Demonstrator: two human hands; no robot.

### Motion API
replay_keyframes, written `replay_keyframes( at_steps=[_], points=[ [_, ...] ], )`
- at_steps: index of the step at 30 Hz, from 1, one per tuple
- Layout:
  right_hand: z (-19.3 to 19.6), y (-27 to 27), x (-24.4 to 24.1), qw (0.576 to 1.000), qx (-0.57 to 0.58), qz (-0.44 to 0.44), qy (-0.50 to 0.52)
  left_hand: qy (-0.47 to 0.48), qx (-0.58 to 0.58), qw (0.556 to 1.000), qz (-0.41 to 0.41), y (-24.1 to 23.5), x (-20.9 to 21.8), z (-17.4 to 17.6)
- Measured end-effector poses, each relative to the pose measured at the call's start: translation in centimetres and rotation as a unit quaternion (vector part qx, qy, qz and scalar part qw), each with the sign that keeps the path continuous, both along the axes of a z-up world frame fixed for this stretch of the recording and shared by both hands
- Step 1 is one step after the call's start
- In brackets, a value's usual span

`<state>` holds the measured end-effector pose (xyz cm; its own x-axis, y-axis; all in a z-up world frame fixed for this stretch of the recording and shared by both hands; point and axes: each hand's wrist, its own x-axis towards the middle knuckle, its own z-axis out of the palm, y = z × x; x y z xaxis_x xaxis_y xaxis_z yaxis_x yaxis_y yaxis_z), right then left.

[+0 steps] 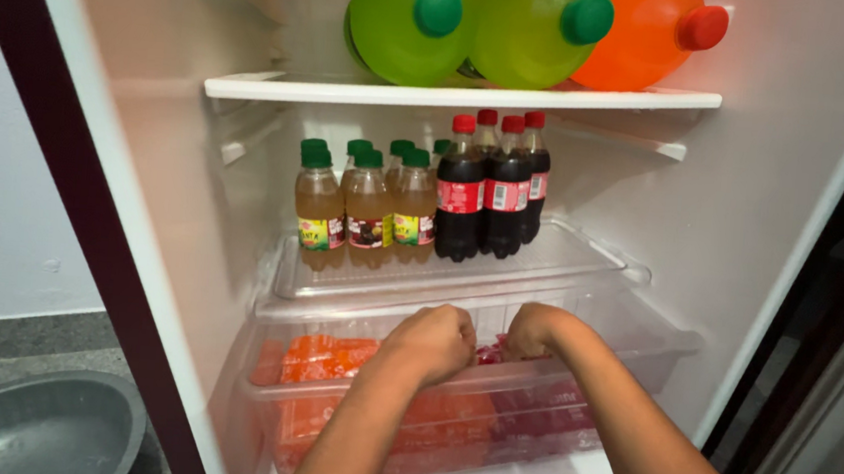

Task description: The person transfers small, individually wrapped frozen items from a clear plastic bin into the freezer compartment of a refrigerator. They handle the items in small batches, placing them into the freezer drawer and arranging them. The person also moves the entire bin into the main refrigerator compartment and later retrieves items from it.

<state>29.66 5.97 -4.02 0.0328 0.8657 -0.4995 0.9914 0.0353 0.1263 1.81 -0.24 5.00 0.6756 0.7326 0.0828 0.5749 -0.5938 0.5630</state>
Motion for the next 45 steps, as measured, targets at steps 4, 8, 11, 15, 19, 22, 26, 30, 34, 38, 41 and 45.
replay_keyframes(
  at_steps=[4,8,11,15,19,22,26,30,34,38,41,45],
  points=[
    [3.0,-4.5,-1.9,0.858,0.076,-0.359,0.359,-0.015,0.005,1.0,-0.008,0.4,1.0,-0.8],
    [5.7,-7.5,-3.5,0.741,0.071,-0.383,0.547,-0.066,-0.002,0.997,-0.034,-0.1,0.7,-0.5],
    [6.8,-8.7,-3.8,0.688,0.06,-0.394,0.607,-0.056,-0.073,0.994,-0.063,-0.7,0.4,0.4],
    [7.9,-10.1,-4.3,0.635,0.021,-0.338,0.694,-0.13,-0.106,0.98,-0.106,-0.9,0.3,0.1],
    [9.0,-11.0,-5.2,0.581,-0.037,-0.311,0.751,-0.207,-0.151,0.958,-0.13,-0.7,0.0,-0.4],
    [9.0,-11.2,-5.3,0.56,-0.03,-0.317,0.765,-0.234,-0.106,0.959,-0.12,-1.2,-0.3,-0.3],
    [8.9,-11.1,-5.0,0.548,-0.039,-0.302,0.779,-0.168,-0.031,0.984,-0.052,-2.7,-0.8,0.7],
    [8.8,-11.4,-5.3,0.565,-0.03,-0.299,0.768,-0.156,0.012,0.987,-0.028,-3.6,-1.2,1.4],
    [8.8,-11.2,-5.5,0.586,-0.009,-0.313,0.748,-0.14,0.046,0.989,-0.026,-3.9,-1.3,1.7],
    [7.4,-10.0,-4.4,0.594,0.019,-0.33,0.733,-0.149,0.07,0.986,-0.04,-4.3,-1.4,2.1],
    [5.2,-8.2,-2.8,0.619,0.112,-0.402,0.666,-0.151,0.064,0.986,-0.013,-4.7,-1.7,2.3],
    [2.2,-5.6,-0.9,0.737,0.224,-0.4,0.497,-0.195,0.089,0.977,-0.003,-4.8,-1.9,2.5]
  ],
)
